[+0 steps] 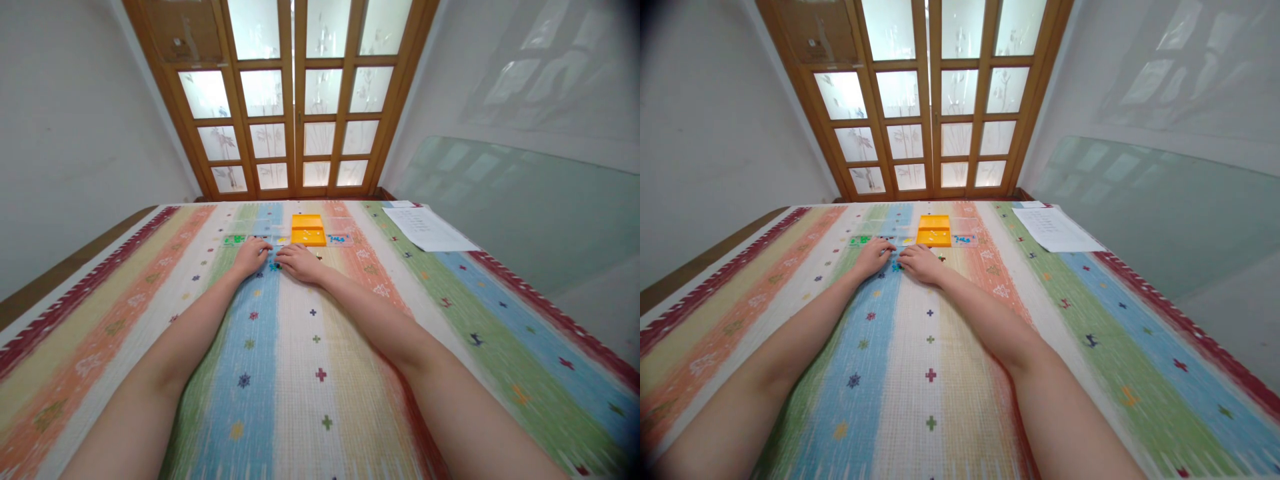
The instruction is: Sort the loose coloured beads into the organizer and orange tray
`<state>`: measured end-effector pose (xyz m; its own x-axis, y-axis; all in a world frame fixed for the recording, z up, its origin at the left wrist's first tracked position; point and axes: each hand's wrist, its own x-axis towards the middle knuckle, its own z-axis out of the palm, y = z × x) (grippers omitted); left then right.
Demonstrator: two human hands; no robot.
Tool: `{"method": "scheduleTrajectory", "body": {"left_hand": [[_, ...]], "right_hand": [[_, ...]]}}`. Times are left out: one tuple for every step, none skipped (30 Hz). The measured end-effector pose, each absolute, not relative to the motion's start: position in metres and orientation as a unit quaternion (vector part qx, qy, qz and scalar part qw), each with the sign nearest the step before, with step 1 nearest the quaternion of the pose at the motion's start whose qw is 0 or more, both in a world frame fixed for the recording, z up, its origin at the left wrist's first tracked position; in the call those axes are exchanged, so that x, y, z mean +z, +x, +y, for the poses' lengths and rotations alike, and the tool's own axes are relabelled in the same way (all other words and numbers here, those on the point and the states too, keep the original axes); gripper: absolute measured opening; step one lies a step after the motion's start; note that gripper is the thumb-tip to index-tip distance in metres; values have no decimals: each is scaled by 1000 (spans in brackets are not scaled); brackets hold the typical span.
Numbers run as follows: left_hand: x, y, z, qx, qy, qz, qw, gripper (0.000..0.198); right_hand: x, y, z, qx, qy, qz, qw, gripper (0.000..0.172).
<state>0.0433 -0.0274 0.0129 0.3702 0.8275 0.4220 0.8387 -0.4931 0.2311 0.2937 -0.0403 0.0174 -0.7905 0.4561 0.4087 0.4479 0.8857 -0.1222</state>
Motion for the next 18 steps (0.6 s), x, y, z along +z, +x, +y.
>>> {"method": "scheduleTrajectory", "body": {"left_hand": [[13,43,-27,-248,-827,-505,12,28],[13,43,-27,-248,-826,-506,12,28],[12,43,-27,-248,-826,-506,14,28],[12,43,-27,-248,-826,-507,16,28],[12,43,-27,-247,-826,-507,17,28],[11,44,-26,-246,-826,-507,19,28],[11,44,-26,-244,-826,-507,19,28],[10,44,-26,-243,-827,-507,19,28],[10,44,-25,-242,-828,-506,18,28],[10,44,-25,-242,-829,-504,17,28],[10,44,-25,-242,-830,-503,16,28],[10,44,-25,-241,-830,-503,14,28],[10,44,-26,-240,-830,-504,13,28],[11,45,-26,-238,-830,-504,12,28],[12,45,-27,-236,-830,-505,10,28],[13,45,-28,-233,-830,-506,9,28],[13,46,-28,-233,-831,-506,9,29],[14,46,-29,-232,-831,-505,9,29]], "right_hand": [[16,291,-41,11,-228,-950,212,34],[14,289,-42,13,-221,-953,206,34],[12,289,-42,15,-218,-955,198,35],[11,288,-42,18,-218,-957,192,35],[9,288,-42,21,-220,-957,186,36],[9,288,-42,23,-223,-957,183,37],[8,288,-42,24,-226,-957,181,37],[8,288,-42,25,-229,-956,180,38],[8,288,-42,24,-231,-956,181,38],[8,288,-43,23,-233,-955,181,38],[8,288,-43,22,-235,-954,182,38],[8,288,-43,21,-236,-954,184,37],[8,289,-42,19,-237,-953,187,37],[8,289,-41,16,-239,-952,192,36],[8,290,-40,14,-243,-950,198,36],[7,291,-38,12,-249,-946,205,36],[7,293,-35,11,-259,-942,214,37],[6,295,-33,11,-271,-935,227,38]]}}
